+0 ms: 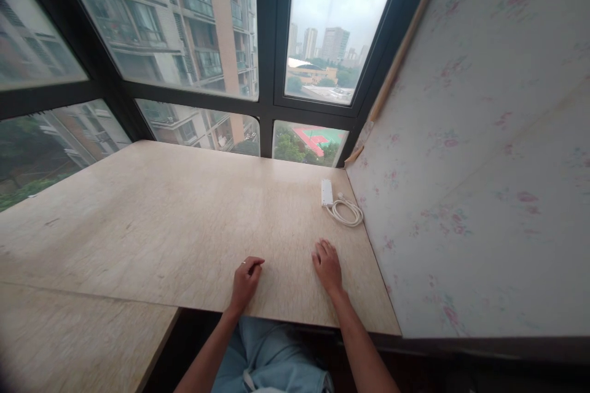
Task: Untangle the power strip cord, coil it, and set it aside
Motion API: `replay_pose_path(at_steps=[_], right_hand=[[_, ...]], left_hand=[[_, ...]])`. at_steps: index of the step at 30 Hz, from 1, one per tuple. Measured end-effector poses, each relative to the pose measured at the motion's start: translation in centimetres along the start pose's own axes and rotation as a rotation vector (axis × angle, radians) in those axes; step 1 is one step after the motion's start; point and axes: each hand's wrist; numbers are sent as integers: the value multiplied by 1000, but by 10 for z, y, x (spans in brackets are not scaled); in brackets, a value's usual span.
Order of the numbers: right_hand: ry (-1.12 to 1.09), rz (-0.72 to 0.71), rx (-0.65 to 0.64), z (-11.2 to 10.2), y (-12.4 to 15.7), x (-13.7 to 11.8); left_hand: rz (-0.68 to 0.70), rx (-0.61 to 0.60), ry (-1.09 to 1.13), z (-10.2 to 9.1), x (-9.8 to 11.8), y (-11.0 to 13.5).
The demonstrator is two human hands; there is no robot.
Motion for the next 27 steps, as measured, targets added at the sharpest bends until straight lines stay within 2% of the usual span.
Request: replay_pose_path(at_steps=[27], right_hand=[[9,33,-31,-4,-2,-3]], left_hand=[[12,-11,-32,0,-2,-1]])
Point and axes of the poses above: each hand's wrist, its own y-axis away from the middle knuckle, its own z-axis out of the palm, x = y × z, and after that the axes turned 4 degrees about -z, right-handed
